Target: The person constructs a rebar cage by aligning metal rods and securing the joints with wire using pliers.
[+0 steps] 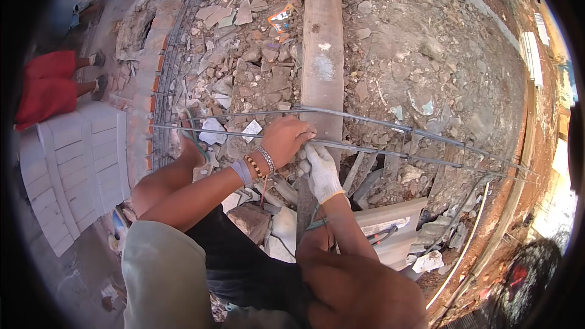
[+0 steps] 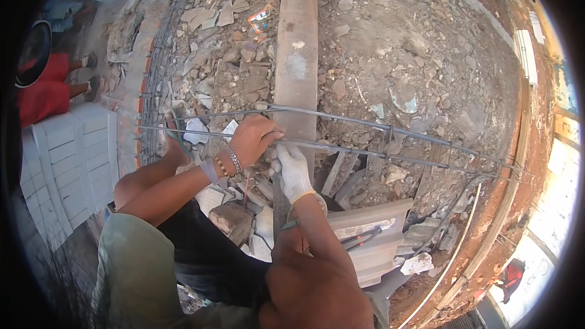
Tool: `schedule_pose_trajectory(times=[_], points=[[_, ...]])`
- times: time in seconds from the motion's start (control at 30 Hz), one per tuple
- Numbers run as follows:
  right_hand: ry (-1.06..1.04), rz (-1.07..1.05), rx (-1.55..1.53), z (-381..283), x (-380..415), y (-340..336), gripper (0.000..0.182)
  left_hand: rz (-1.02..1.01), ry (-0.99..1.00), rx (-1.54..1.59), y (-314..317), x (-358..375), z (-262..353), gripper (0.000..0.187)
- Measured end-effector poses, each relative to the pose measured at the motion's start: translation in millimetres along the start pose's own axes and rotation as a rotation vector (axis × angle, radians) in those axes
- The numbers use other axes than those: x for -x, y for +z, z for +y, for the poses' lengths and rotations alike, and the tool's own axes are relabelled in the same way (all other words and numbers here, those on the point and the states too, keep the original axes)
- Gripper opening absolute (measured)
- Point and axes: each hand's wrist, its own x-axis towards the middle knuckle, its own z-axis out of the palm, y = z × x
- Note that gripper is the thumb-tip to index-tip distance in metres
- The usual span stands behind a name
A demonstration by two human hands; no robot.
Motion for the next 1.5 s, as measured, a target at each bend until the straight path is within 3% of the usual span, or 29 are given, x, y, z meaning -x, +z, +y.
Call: schedule_pose_trajectory(times=[0.23, 0.33, 0.43, 0.47, 0.57, 0.67, 0.87, 0.93, 1.03, 1.13, 1.23, 1.37, 1.5], points=[[-0.048, 0.100, 0.132, -2, -3, 8, 0.022, -0.040, -0.082, -0.028, -7, 17, 15, 0.033], [-0.060, 0.149, 0.194, 1, 0, 15, 0.024, -0.113, -0.422, 0.159, -7, 14, 10, 0.039], [-0.078, 0.140, 0.269, 2, -4, 15, 0.025, -0.041, -0.576, 0.366, -6, 18, 24, 0.040], [-0.104, 0.137, 0.248, 3, -5, 16, 0.025, -0.225, -0.848, 0.437, -13, 16, 31, 0.041], [-0.179, 0.164, 0.233, 12, -5, 10, 0.026, -0.301, -0.863, 0.747, 1, 25, 21, 0.039], [-0.227, 0.183, 0.245, 17, -8, 8, 0.025, -0.314, -0.796, 0.803, 10, 28, 13, 0.035], [-0.158, 0.183, 0.353, 11, -8, -2, 0.023, -0.449, -0.743, 0.608, 15, 33, -7, 0.033], [-0.162, 0.188, 0.420, 9, -6, -3, 0.024, -0.389, -0.666, 0.565, 16, 38, -3, 0.033], [-0.251, 0.204, 0.582, 13, -5, -5, 0.025, -0.339, -0.594, 0.517, 13, 40, 6, 0.035], [-0.534, 0.128, 0.964, 8, 2, -10, 0.024, -0.371, -0.669, 0.485, 11, 36, 14, 0.039], [-0.367, 0.125, 0.892, -4, 16, -2, 0.022, -0.260, -0.632, 0.386, 24, 43, 10, 0.044], [-0.410, 0.101, 0.913, 4, 15, -11, 0.024, -0.060, -0.539, 0.299, 37, 54, 10, 0.047], [-0.256, 0.099, 0.731, 4, 24, -10, 0.025, -0.150, -0.625, 0.229, 36, 55, 9, 0.054]])
